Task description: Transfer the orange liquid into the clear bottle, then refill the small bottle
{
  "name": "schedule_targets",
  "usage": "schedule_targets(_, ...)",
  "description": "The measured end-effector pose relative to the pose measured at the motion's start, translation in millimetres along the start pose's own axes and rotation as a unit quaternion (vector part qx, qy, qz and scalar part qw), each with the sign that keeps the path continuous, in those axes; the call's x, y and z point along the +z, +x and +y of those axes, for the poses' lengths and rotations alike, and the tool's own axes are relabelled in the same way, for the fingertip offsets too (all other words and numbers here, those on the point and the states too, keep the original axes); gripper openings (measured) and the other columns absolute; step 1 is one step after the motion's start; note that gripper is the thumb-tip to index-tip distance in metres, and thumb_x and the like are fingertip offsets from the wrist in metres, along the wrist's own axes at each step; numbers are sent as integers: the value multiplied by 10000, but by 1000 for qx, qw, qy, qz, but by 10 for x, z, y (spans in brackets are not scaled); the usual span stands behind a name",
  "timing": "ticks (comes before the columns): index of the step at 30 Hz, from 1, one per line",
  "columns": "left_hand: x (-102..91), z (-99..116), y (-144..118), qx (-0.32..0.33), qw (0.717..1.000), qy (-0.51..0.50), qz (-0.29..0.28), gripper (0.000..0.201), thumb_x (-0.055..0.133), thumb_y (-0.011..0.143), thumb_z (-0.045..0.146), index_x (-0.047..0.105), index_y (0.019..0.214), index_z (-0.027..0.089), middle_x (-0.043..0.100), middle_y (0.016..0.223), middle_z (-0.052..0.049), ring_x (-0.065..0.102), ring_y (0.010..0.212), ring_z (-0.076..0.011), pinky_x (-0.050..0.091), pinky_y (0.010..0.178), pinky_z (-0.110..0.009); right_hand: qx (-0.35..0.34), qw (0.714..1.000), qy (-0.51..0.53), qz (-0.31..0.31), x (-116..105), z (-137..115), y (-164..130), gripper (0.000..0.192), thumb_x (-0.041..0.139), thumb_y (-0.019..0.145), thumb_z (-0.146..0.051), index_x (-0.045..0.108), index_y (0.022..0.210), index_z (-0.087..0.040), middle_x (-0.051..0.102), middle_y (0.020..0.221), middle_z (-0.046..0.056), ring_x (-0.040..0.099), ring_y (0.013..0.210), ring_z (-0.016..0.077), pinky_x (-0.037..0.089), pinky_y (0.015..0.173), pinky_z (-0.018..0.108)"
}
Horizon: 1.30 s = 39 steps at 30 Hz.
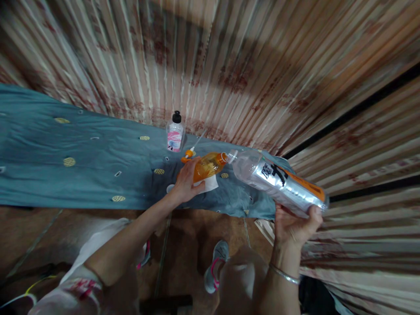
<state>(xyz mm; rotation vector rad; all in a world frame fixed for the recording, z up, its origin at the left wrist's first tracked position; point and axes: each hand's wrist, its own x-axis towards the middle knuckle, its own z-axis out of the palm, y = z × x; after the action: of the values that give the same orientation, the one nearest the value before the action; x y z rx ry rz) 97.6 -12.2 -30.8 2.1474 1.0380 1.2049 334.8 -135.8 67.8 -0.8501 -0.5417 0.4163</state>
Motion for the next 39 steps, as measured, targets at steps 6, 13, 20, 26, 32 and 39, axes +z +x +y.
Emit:
schedule_targets(6,-20,12,5,-1,1000,0,-4,788,681,776,282,306,1460,166,499,1462,-208,468,1383,-366,348,1168,-586,2,1000,-3,-5,-17,6,5,496,691,589,-439,660,1024,-204,682,1165,54,599,1207,294,614,742,405)
schedule_targets(13,6,-12,0,-1,1000,-3,3,803,689,760,272,317,1463,162,502,1458,-208,474,1376,-368,346,1169,-585,-8,1000,-1,-10,-9,14,0,479,684,605,-439,661,1026,-212,681,1168,47,606,1194,289,606,758,402)
schedule_targets(20,1,-1,7,-4,1000,3,2,791,683,759,262,315,1450,150,484,1475,-220,476,1376,-365,355,1161,-580,5,1000,5,9,-16,0,2,523,699,579,-429,650,1045,-198,676,1175,61,586,1221,283,598,730,350)
schedule_targets(26,-2,10,12,-4,1000,0,1,780,687,758,259,327,1440,141,494,1461,-219,480,1369,-368,354,1162,-575,0,1000,15,3,-4,-2,-9,498,704,582,-418,659,1034,-212,676,1188,45,593,1221,294,612,741,391)
schedule_targets(32,2,5,7,-6,1000,1,-1,789,691,760,265,318,1444,143,493,1462,-221,468,1380,-376,353,1164,-572,-10,1000,0,-7,-14,0,0,489,682,603,-432,674,1029,-192,688,1168,50,606,1208,275,609,682,328)
schedule_targets(39,-12,21,23,-13,1000,1,-3,797,692,742,248,317,1440,168,494,1466,-210,479,1372,-369,361,1156,-575,-9,1000,-10,-13,-23,-9,8,504,677,600,-442,675,1032,-183,691,1168,61,609,1203,275,602,681,322)
